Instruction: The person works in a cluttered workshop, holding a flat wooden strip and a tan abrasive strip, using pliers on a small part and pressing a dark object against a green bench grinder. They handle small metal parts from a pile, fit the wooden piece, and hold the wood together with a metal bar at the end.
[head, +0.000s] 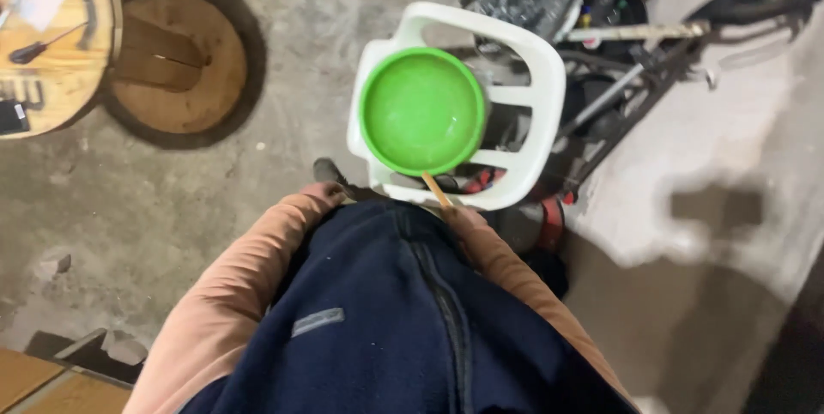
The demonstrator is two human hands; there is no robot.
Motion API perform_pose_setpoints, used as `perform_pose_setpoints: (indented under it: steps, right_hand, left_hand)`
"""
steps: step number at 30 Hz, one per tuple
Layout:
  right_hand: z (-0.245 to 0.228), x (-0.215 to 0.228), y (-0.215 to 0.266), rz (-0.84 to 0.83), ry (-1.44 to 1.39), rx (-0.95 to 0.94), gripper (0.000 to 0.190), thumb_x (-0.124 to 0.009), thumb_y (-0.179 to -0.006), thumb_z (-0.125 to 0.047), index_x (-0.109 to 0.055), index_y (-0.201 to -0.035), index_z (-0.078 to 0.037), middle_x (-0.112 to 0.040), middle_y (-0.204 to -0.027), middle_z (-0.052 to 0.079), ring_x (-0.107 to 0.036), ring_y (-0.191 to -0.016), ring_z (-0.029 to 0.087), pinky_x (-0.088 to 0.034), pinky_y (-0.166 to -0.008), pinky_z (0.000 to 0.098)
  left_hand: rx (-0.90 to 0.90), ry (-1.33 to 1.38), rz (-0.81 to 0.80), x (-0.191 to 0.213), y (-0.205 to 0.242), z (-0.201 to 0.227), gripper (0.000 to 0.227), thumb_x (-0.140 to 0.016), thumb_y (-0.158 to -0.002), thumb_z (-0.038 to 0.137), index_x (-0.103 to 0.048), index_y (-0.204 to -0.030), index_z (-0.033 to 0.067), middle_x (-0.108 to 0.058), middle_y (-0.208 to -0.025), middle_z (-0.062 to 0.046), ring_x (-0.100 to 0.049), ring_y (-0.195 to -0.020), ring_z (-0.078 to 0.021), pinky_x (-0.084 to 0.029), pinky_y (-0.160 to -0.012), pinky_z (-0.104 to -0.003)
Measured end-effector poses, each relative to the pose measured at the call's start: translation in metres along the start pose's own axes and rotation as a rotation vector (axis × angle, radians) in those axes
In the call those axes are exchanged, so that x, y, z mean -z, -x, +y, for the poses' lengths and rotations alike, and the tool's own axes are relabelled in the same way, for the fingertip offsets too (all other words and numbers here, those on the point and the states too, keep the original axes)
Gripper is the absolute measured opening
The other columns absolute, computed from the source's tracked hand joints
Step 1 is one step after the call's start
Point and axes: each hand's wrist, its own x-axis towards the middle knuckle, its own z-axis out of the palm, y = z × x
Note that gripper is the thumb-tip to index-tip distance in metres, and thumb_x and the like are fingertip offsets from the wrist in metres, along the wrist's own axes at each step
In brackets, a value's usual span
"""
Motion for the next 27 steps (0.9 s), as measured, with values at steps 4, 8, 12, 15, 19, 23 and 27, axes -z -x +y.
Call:
perform_pose_setpoints:
  steps: [4,8,12,15,19,23,27]
  right_hand:
    - [0.016,-0.017,-0.043,0.101,-0.008,0.160,0.060,-0.043,-0.099,-0.054,-0.066,-0.129,-0.008,-0.067,-0.128,0.023,-0.062,-0.121,0.038,-0.047,-0.101,0.0457]
    - [-0.042,-0.016,-0.024,0.123,0.067,0.222,0.055,-0.044,-0.103,-0.049,-0.065,-0.127,-0.005,-0.067,-0.115,0.023,-0.063,-0.107,0.038,-0.048,-0.090,0.0459]
    - [-0.149,-0.024,0.052,0.109,0.064,0.033,0.052,-0.044,-0.106,-0.046,-0.069,-0.119,-0.002,-0.074,-0.090,0.021,-0.072,-0.083,0.037,-0.055,-0.075,0.0452]
    - [-0.178,-0.045,0.038,0.008,-0.417,0.046,0.047,-0.061,-0.101,-0.041,-0.075,-0.120,0.000,-0.067,-0.089,0.028,-0.058,-0.074,0.048,-0.042,-0.071,0.0535]
    - [-0.278,-0.063,0.005,0.016,0.073,0.190,0.048,-0.056,-0.100,-0.047,-0.073,-0.121,-0.007,-0.069,-0.096,0.023,-0.062,-0.085,0.044,-0.046,-0.078,0.0517]
    - [-0.391,-0.073,-0.040,0.011,0.585,0.357,0.049,-0.052,-0.099,-0.052,-0.071,-0.122,-0.013,-0.071,-0.103,0.019,-0.065,-0.095,0.040,-0.050,-0.085,0.0500]
    - [-0.479,-0.099,-0.036,-0.030,1.042,0.542,0.050,-0.049,-0.099,-0.057,-0.070,-0.123,-0.018,-0.073,-0.108,0.015,-0.068,-0.103,0.037,-0.053,-0.090,0.0488]
  left_hand:
    - [-0.066,0.007,0.041,0.008,-0.016,-0.025,0.040,-0.065,-0.090,0.048,-0.074,-0.117,0.0188,-0.075,-0.112,-0.013,-0.069,-0.110,-0.0340,-0.052,-0.098,-0.042]
    - [-0.079,0.219,0.024,0.037,-0.007,-0.060,0.038,-0.064,-0.087,0.046,-0.075,-0.110,0.0182,-0.078,-0.107,-0.012,-0.074,-0.106,-0.0323,-0.055,-0.096,-0.041]
    - [-0.130,0.246,0.173,0.051,-0.018,-0.182,0.041,-0.067,-0.089,0.049,-0.074,-0.114,0.0177,-0.074,-0.113,-0.013,-0.068,-0.108,-0.0330,-0.052,-0.094,-0.042]
    - [0.103,0.417,0.156,0.069,-0.003,-0.278,0.040,-0.066,-0.089,0.046,-0.076,-0.112,0.0151,-0.080,-0.095,-0.008,-0.072,-0.086,-0.0260,-0.058,-0.078,-0.039]
    - [0.297,0.612,0.412,0.095,0.074,-0.374,0.030,-0.068,-0.090,0.037,-0.076,-0.108,0.0147,-0.079,-0.090,-0.005,-0.072,-0.076,-0.0179,-0.057,-0.075,-0.035]
    - [0.404,0.892,0.611,0.087,0.133,-0.420,0.029,-0.069,-0.097,0.034,-0.075,-0.102,0.0060,-0.078,-0.092,-0.007,-0.073,-0.078,-0.0181,-0.057,-0.076,-0.034]
    - [0.299,1.168,0.741,0.041,0.119,-0.407,0.022,-0.070,-0.094,0.025,-0.074,-0.104,0.0059,-0.077,-0.093,-0.008,-0.072,-0.079,-0.0194,-0.058,-0.076,-0.036]
